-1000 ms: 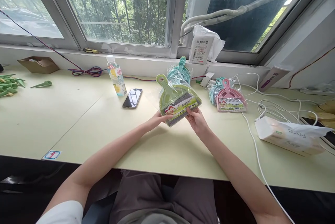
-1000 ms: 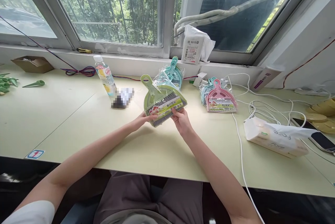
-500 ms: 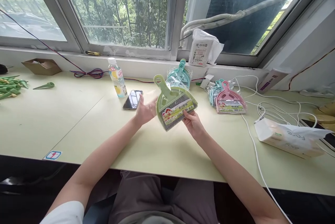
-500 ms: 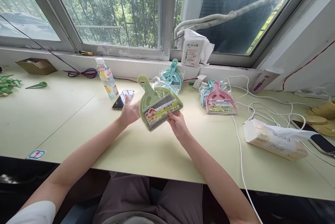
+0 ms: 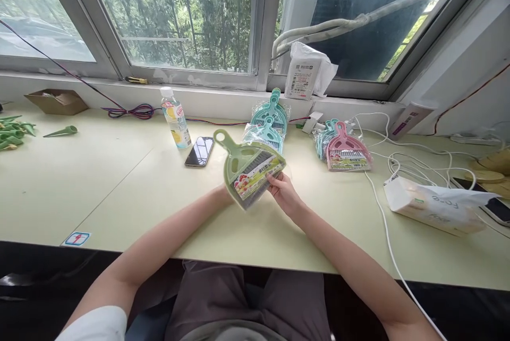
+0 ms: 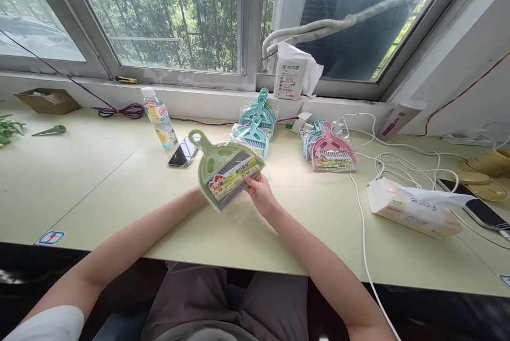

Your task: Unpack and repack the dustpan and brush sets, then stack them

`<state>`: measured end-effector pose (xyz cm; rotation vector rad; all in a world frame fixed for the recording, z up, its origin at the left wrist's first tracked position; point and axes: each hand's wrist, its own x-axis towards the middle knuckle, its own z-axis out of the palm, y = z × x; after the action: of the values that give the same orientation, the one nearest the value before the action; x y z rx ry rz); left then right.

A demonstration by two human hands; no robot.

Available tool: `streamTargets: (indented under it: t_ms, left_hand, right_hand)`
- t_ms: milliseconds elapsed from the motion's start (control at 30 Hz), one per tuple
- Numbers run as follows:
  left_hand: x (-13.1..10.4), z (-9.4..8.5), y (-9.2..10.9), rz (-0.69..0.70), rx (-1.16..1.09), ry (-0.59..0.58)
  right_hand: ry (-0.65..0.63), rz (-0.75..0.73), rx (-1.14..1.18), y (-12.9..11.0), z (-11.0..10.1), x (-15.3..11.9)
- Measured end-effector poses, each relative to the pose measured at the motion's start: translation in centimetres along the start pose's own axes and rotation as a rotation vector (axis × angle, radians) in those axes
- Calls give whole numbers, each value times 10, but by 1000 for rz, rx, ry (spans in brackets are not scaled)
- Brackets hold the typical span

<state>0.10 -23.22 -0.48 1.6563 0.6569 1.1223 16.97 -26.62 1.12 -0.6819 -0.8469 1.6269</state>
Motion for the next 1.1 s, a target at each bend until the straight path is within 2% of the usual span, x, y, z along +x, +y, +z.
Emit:
streamTargets:
  t_ms: [133,200,267,367,500,600,767,1100]
  left_hand:
    - [9,-8,2,-157,-360,31]
    - [9,-10,7,-202,-443,52]
    - [7,-8,13,-220,-430,52]
    - [1,3,20,-256,-278,21]
    - [-6,11,22,-326,-154,-53]
    - [-5,9,16,-343,-169,-42]
    - [-1,7,6,-329,-216,71]
    - [1,10,2,-357,-304,87]
  right_hand:
    - [151,-130,49,-5,-14,12]
    - [198,-179,62,-7,-20,16]
    - [223,-203,65,-9,-24,18]
    - [240,-217,68,-8,-26,19]
    - [234,-241,61,-6,-26,18]
    - [223,-241,76,-5,-26,19]
    - [219,-222,79,-3,-27,22]
    - [244,-207,67,1,-31,23]
